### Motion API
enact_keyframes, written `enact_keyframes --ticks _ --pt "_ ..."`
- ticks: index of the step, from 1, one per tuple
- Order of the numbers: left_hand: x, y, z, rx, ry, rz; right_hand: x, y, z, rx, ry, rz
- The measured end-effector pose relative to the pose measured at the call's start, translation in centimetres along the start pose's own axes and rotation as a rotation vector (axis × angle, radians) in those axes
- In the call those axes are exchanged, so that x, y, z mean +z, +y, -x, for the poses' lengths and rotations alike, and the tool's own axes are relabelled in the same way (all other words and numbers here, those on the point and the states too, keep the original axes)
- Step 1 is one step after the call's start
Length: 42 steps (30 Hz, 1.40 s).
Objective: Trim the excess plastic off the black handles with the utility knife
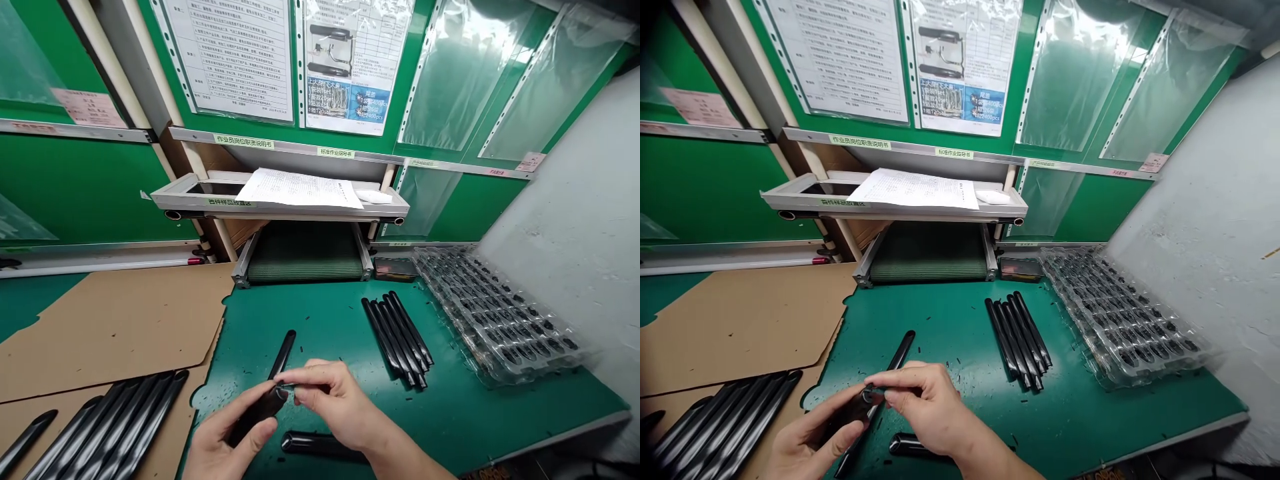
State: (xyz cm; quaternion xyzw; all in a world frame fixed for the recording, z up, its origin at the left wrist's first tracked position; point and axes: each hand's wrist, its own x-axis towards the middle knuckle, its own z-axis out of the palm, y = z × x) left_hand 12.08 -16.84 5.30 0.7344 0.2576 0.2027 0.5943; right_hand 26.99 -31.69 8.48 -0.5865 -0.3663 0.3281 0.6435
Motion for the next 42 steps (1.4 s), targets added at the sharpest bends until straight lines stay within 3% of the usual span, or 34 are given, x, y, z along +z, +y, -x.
enact_keyframes --ticks 3,6,8,11,17,24,26,28,32,34,39,42 --pt "0.5 0.1 0.2 0.006 0.078 -0.045 0.3 0.6 -0.3 -0.013 0.127 0.184" --pt "0.8 0.3 0.0 0.135 0.251 -0.17 0.8 0.7 -0.3 0.019 0.21 0.207" --pt "1.0 0.3 -0.3 0.305 0.4 -0.238 1.2 0.3 0.0 0.062 0.156 0.152" --pt "1.2 0.5 -0.7 0.529 0.511 -0.315 2.1 -0.5 0.5 0.127 0.061 0.069" --pt "1.3 0.5 -0.6 0.63 0.604 -0.499 3.0 -1.1 0.3 0.202 0.035 -0.074" --pt "0.3 0.2 -0.5 0.763 0.528 -0.602 2.7 -1.6 -0.1 0.369 -0.032 -0.194" --pt "0.1 0.1 -0.6 0.748 0.496 -0.584 2.6 -1.4 0.0 0.314 -0.01 -0.1" --pt "0.1 0.2 -0.6 0.685 0.435 -0.47 2.4 -1.1 0.1 0.189 0.049 0.129" --pt "0.3 0.7 -0.7 0.415 0.255 -0.147 1.3 -0.4 0.0 -0.047 0.264 0.597" --pt "0.3 1.2 -0.9 0.279 0.153 -0.087 0.9 -0.6 -0.2 -0.124 0.294 0.597" --pt "0.3 2.3 -1.8 0.106 -0.068 0.008 1.1 -1.5 -0.6 -0.455 0.142 0.543" --pt "1.0 2.3 -2.3 0.1 -0.045 0.044 1.3 -1.6 -0.9 -0.65 0.225 0.667"
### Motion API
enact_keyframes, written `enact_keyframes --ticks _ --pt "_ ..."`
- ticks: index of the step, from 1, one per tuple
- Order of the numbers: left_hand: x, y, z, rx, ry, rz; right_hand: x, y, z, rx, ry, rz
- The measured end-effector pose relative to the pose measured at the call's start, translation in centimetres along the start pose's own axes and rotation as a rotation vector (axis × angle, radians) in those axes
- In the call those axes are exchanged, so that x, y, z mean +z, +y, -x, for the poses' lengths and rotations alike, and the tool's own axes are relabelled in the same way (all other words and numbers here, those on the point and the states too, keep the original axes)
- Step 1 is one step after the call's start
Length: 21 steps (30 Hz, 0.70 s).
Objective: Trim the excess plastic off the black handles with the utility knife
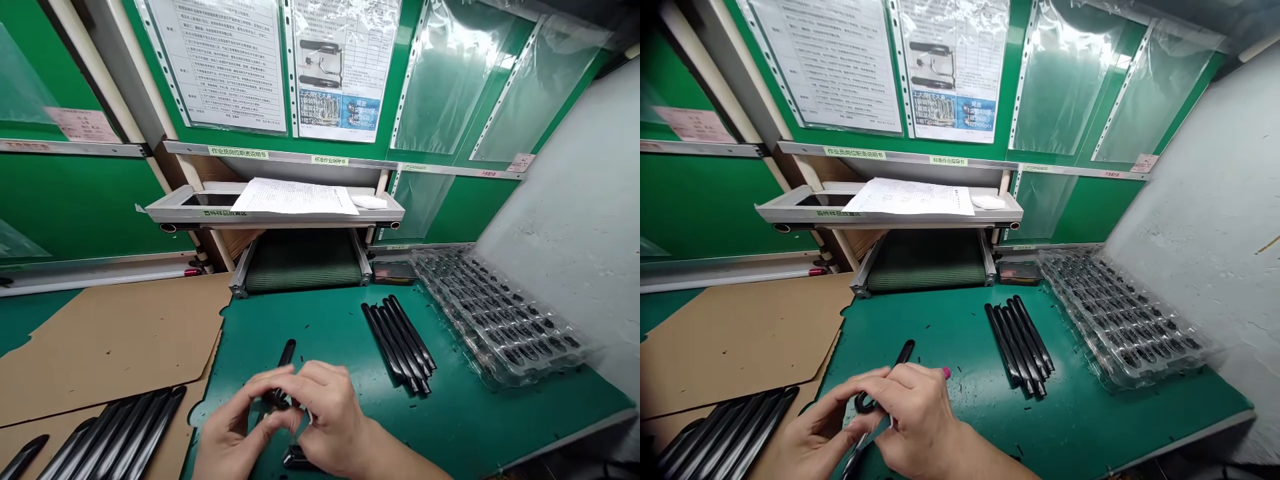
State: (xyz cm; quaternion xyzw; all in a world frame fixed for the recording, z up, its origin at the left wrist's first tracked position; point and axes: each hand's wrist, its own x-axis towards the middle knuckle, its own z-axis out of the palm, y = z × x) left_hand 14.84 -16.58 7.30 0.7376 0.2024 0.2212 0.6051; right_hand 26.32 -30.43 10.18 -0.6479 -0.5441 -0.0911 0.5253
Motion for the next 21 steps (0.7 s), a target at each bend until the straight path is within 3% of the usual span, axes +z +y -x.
enact_keyframes --ticks 2,4,6,7,9,11,13,15,18,21 --pt "0.8 -0.3 -0.3 -0.083 0.153 0.118 0.1 0.0 0.1 -0.094 0.074 0.099" --pt "1.6 -0.3 -0.7 -0.331 0.255 0.369 0.5 -0.1 0.5 -0.169 0.112 0.139" --pt "2.4 0.1 -1.3 -0.623 0.205 0.688 1.2 -0.4 1.3 -0.205 0.106 0.114" --pt "2.7 0.4 -1.6 -0.693 0.163 0.82 1.8 -0.5 1.8 -0.182 0.085 0.076" --pt "2.8 1.3 -2.4 -0.671 0.151 0.96 2.9 -0.9 3.0 0.01 0.005 -0.075" --pt "2.3 2.2 -3.1 -0.537 0.235 0.971 3.8 -1.1 4.5 0.393 -0.082 -0.362" --pt "1.6 2.7 -3.5 -0.4 0.318 0.877 4.6 -1.1 6.2 0.803 -0.137 -0.747" --pt "0.8 2.9 -3.6 -0.288 0.368 0.727 5.2 -0.9 7.9 1.06 -0.138 -1.045" --pt "0.3 2.8 -3.1 -0.243 0.402 0.562 5.8 -0.9 9.6 1.133 -0.122 -1.141" --pt "0.5 2.6 -2.6 -0.273 0.385 0.485 5.2 -1.1 9.0 0.902 -0.171 -0.8"
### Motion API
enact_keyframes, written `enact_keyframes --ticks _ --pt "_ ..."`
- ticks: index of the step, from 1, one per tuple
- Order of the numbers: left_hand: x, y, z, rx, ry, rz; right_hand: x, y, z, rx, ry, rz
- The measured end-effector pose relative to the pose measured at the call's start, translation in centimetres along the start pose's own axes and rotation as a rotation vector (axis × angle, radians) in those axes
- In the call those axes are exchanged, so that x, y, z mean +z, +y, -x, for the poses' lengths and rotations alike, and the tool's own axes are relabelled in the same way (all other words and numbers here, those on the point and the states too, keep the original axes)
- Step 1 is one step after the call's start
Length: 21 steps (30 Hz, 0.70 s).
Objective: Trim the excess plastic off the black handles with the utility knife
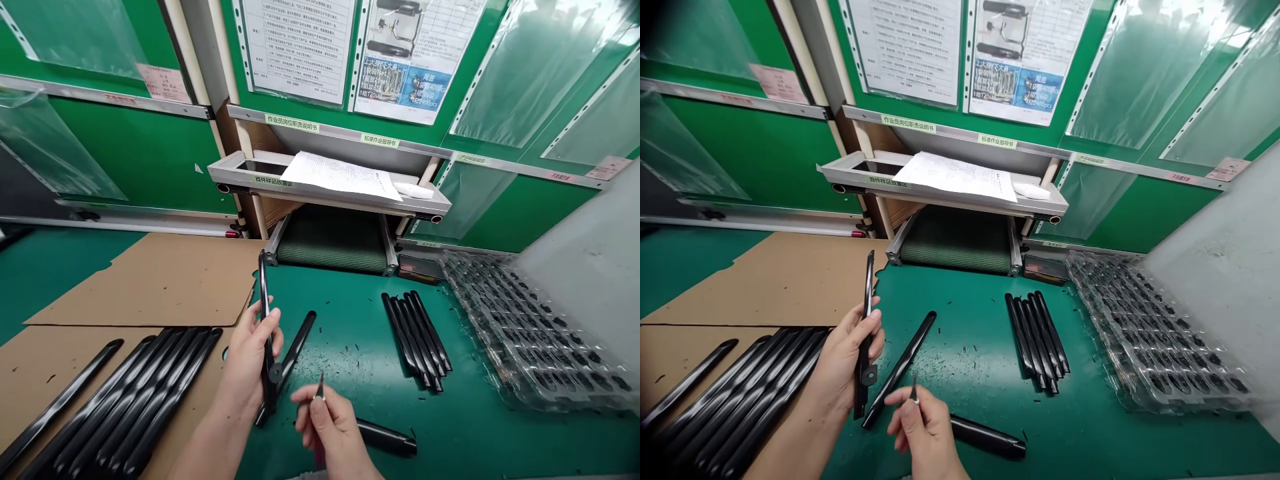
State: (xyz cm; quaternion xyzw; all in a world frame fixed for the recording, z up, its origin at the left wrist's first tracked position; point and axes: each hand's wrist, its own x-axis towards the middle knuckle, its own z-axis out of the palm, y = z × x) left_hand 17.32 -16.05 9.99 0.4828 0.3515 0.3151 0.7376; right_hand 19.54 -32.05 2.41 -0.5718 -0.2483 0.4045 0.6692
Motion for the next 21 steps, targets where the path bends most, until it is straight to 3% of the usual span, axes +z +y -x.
enact_keyframes --ticks 4,8,13,21 --pt "0.1 -0.3 0.7 -0.039 -0.032 -0.008 -0.3 -3.0 -0.9 -0.431 0.044 0.731" --pt "0.1 -0.4 1.4 -0.05 -0.048 0.01 0.1 -3.9 -2.0 -0.698 0.095 1.057" --pt "0.0 -0.2 2.6 -0.094 -0.023 0.075 0.7 -3.1 -2.3 -0.829 0.135 1.154" --pt "-0.8 -0.5 4.0 -0.089 0.09 0.224 1.1 -2.4 -0.6 -0.77 0.16 1.077"
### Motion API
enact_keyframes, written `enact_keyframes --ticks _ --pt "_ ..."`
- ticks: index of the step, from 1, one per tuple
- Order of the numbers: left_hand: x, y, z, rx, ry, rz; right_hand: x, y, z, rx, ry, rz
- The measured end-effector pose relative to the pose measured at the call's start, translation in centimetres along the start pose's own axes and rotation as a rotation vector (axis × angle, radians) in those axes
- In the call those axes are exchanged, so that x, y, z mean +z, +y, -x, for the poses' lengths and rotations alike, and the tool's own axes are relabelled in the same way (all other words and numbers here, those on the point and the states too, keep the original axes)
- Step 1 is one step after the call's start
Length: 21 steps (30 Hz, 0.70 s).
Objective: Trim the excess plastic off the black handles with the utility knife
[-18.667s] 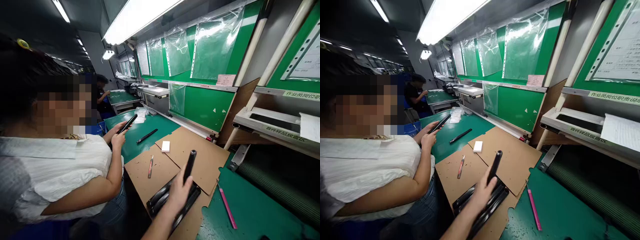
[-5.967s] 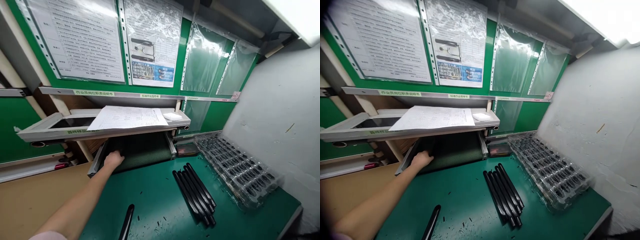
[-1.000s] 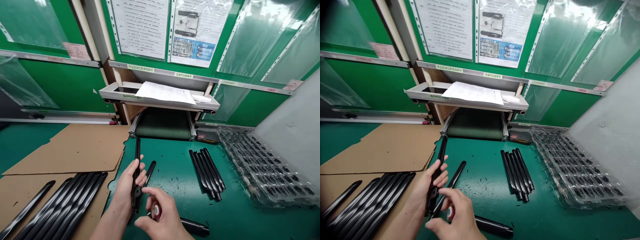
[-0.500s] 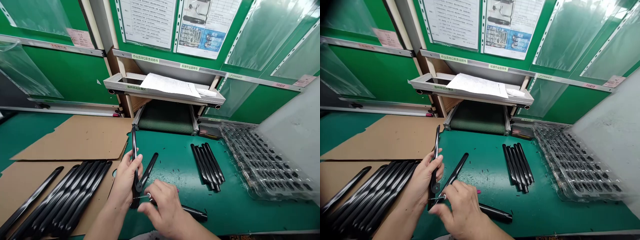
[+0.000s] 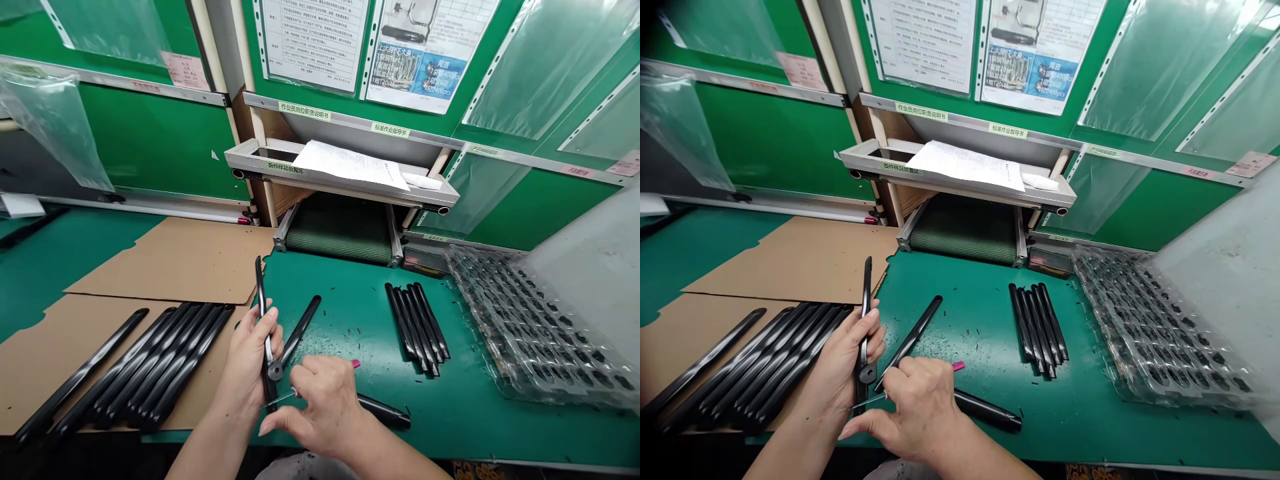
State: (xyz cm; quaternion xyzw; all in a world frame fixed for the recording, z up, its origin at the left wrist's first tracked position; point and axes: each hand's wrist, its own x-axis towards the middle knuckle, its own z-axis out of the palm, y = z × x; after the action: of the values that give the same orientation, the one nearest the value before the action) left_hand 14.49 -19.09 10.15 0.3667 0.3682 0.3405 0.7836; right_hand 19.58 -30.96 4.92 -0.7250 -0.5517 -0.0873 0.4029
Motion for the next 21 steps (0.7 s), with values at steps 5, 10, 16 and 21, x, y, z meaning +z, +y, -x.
enact_keyframes --ticks 5,10,16,21 --pt "0.0 -0.1 0.7 0.013 0.025 0.049 -0.3 -0.1 0.4 -0.001 -0.029 -0.049" --pt "-0.3 0.3 1.1 -0.012 0.03 0.159 -0.8 -0.1 0.8 -0.11 -0.02 -0.052" --pt "-0.9 0.4 1.7 -0.024 -0.017 0.197 -1.4 0.2 -0.1 -0.044 -0.074 -0.011" --pt "-1.2 0.3 1.9 -0.015 -0.07 0.244 -1.6 0.5 -0.6 -0.152 -0.137 -0.016"
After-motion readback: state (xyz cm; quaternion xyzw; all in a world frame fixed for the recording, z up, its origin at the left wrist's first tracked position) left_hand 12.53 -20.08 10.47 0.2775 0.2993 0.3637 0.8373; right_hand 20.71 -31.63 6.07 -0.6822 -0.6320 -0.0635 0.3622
